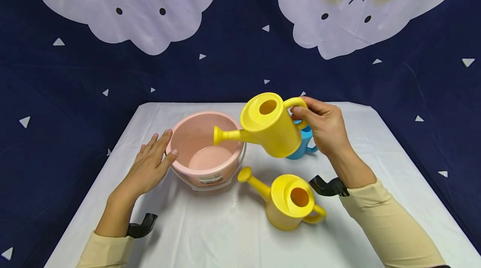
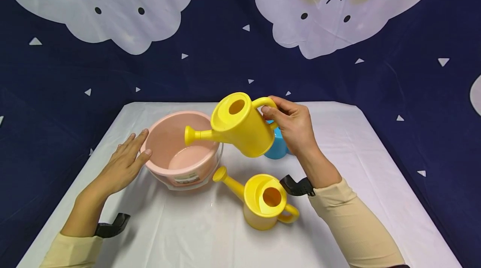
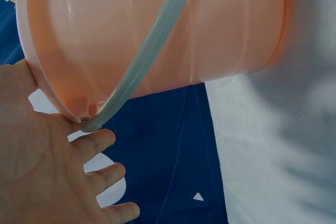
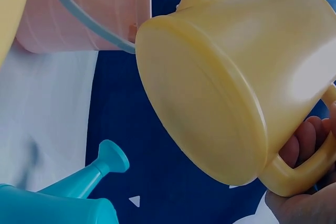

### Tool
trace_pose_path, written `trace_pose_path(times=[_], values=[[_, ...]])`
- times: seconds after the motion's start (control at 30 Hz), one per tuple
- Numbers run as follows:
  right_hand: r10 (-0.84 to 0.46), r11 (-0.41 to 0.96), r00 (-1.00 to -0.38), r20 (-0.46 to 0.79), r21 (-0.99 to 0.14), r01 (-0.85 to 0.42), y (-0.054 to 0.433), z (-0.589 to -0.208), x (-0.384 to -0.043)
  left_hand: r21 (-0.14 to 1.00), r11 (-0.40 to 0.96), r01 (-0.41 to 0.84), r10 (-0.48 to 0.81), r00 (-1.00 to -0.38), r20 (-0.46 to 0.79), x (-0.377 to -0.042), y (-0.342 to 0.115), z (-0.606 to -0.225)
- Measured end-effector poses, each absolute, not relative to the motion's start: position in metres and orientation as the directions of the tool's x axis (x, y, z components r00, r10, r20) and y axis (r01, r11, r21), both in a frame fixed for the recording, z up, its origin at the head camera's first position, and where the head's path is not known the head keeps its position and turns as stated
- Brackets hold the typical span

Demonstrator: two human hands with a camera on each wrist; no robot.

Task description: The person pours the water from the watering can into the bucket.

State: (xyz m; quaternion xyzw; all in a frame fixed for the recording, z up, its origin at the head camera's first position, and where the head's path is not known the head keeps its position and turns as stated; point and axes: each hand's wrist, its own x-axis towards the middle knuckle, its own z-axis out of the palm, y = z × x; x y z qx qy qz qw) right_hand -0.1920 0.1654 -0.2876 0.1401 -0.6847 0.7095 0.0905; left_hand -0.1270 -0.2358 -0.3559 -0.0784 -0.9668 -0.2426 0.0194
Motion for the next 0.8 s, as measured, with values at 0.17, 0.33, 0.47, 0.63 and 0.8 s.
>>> trace_pose_path(times=[0.17, 0.33, 0.47, 0.63, 0.8], values=[[-0.054, -0.100, -0.950, 0.307, -0.949, -0.300, 0.162, -0.286, -0.193, 0.467, 0.869, 0.162, 0.142, -0.987, 0.078, -0.127, -0.237, -0.356], [-0.057, -0.094, -0.948, 0.313, -0.947, -0.307, 0.161, -0.284, -0.193, 0.465, 0.870, 0.162, 0.141, -0.987, 0.079, -0.127, -0.237, -0.357], [-0.052, -0.089, -0.949, 0.310, -0.948, -0.305, 0.161, -0.283, -0.193, 0.466, 0.870, 0.162, 0.141, -0.987, 0.079, -0.126, -0.237, -0.356], [-0.052, -0.074, -0.952, 0.303, -0.951, -0.299, 0.160, -0.280, -0.194, 0.466, 0.870, 0.161, 0.140, -0.987, 0.080, -0.126, -0.237, -0.356], [-0.068, -0.088, -0.953, 0.297, -0.953, -0.290, 0.157, -0.275, -0.194, 0.461, 0.873, 0.162, 0.140, -0.987, 0.081, -0.126, -0.237, -0.357]])
